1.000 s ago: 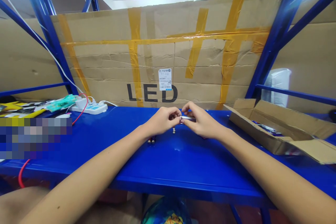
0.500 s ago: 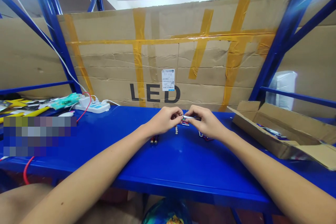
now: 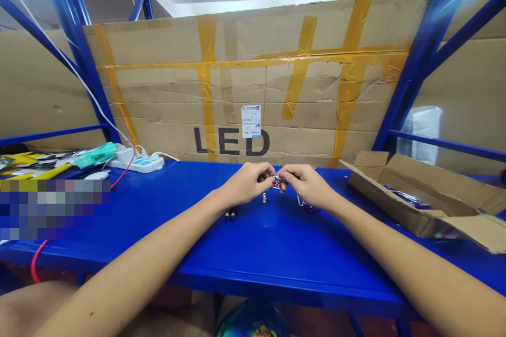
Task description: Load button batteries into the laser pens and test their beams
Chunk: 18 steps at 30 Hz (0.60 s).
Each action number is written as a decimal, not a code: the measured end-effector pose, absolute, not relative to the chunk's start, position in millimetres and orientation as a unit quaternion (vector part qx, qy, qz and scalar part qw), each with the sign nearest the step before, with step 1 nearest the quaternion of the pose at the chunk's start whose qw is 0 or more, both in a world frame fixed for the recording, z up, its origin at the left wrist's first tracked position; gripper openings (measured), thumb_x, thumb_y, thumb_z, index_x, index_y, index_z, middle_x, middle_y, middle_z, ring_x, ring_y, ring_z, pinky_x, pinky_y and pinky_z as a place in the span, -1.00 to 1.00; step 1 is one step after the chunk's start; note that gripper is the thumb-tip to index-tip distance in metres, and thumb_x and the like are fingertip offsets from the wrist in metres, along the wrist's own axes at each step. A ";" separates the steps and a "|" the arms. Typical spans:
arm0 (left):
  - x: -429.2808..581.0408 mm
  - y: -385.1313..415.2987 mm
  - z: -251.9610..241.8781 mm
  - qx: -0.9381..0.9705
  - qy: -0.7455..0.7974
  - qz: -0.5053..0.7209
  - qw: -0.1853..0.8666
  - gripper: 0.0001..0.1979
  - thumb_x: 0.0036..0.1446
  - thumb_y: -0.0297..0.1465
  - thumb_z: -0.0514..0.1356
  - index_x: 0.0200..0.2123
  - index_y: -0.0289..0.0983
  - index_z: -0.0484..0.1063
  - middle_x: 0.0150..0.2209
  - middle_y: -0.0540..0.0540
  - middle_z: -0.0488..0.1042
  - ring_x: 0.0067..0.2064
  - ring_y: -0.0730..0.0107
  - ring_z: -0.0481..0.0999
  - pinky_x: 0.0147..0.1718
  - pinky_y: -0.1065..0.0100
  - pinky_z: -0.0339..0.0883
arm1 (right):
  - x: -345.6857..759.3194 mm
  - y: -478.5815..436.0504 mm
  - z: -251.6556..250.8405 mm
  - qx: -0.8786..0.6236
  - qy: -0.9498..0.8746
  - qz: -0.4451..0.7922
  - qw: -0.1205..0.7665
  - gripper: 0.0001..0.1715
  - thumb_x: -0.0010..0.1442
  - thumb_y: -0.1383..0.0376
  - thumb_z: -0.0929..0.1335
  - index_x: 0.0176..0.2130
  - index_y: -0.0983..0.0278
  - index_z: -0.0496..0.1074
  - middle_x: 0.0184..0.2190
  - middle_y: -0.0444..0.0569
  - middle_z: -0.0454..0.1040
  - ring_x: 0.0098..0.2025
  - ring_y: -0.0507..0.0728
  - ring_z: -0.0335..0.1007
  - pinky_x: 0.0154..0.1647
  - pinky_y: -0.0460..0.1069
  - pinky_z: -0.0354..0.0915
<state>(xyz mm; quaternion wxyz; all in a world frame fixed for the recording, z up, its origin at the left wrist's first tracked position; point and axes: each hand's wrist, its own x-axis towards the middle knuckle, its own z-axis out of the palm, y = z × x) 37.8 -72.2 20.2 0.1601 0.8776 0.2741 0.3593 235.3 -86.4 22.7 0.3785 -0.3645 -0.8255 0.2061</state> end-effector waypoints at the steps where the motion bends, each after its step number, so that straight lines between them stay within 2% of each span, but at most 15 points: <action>1: 38.3 -72.5 20.3 0.878 0.273 0.358 0.160 -0.89 0.16 -0.40 0.14 -0.30 -0.33 0.42 -0.49 0.02 0.45 -0.46 0.53 0.37 -0.45 0.44 0.21 | 234.7 -86.6 22.9 -0.367 -0.826 0.205 0.374 -0.65 0.25 0.25 0.22 -0.51 0.29 0.38 -0.54 -0.05 0.47 -0.42 0.09 0.37 -0.30 0.00 0.23; 6: 40.0 -76.1 21.9 0.881 0.272 0.349 0.164 -0.90 0.14 -0.44 0.14 -0.29 -0.33 0.42 -0.48 0.02 0.45 -0.46 0.52 0.38 -0.44 0.44 0.22 | 234.1 -85.5 20.4 -0.369 -0.826 0.211 0.371 -0.62 0.26 0.22 0.20 -0.55 0.28 0.30 -0.61 -0.12 0.34 -0.51 0.04 0.23 -0.42 -0.04 0.15; 10: 38.8 -76.4 24.5 0.878 0.278 0.356 0.159 -0.89 0.15 -0.43 0.13 -0.29 -0.32 0.43 -0.48 0.03 0.46 -0.46 0.53 0.37 -0.45 0.44 0.20 | 235.2 -85.6 16.7 -0.339 -0.826 0.234 0.385 -0.84 0.17 0.22 0.31 -0.31 0.28 0.34 -0.46 -0.12 0.38 -0.44 0.04 0.25 -0.42 -0.06 0.16; 12: 37.4 -75.2 25.8 0.877 0.281 0.357 0.158 -0.89 0.16 -0.42 0.13 -0.29 -0.32 0.43 -0.49 0.03 0.45 -0.46 0.52 0.37 -0.45 0.43 0.19 | 236.0 -85.1 15.5 -0.326 -0.826 0.243 0.391 -0.80 0.12 0.27 0.35 -0.23 0.26 0.28 -0.38 -0.11 0.40 -0.38 0.05 0.29 -0.41 -0.06 0.19; 15: 35.6 -73.8 26.5 0.877 0.280 0.353 0.164 -0.88 0.17 -0.40 0.13 -0.30 -0.32 0.43 -0.49 0.02 0.46 -0.46 0.52 0.38 -0.44 0.43 0.20 | 237.4 -82.3 14.7 -0.336 -0.822 0.233 0.396 -0.81 0.11 0.29 0.35 -0.27 0.25 0.25 -0.41 -0.11 0.40 -0.39 0.06 0.31 -0.42 -0.06 0.20; 18: 34.9 -73.6 25.6 0.876 0.286 0.349 0.168 -0.86 0.17 -0.38 0.13 -0.31 -0.32 0.44 -0.49 0.02 0.47 -0.47 0.52 0.37 -0.46 0.43 0.19 | 238.8 -79.1 15.1 -0.353 -0.820 0.193 0.407 -0.84 0.10 0.25 0.38 -0.35 0.28 0.32 -0.43 -0.07 0.43 -0.38 0.08 0.33 -0.38 -0.02 0.23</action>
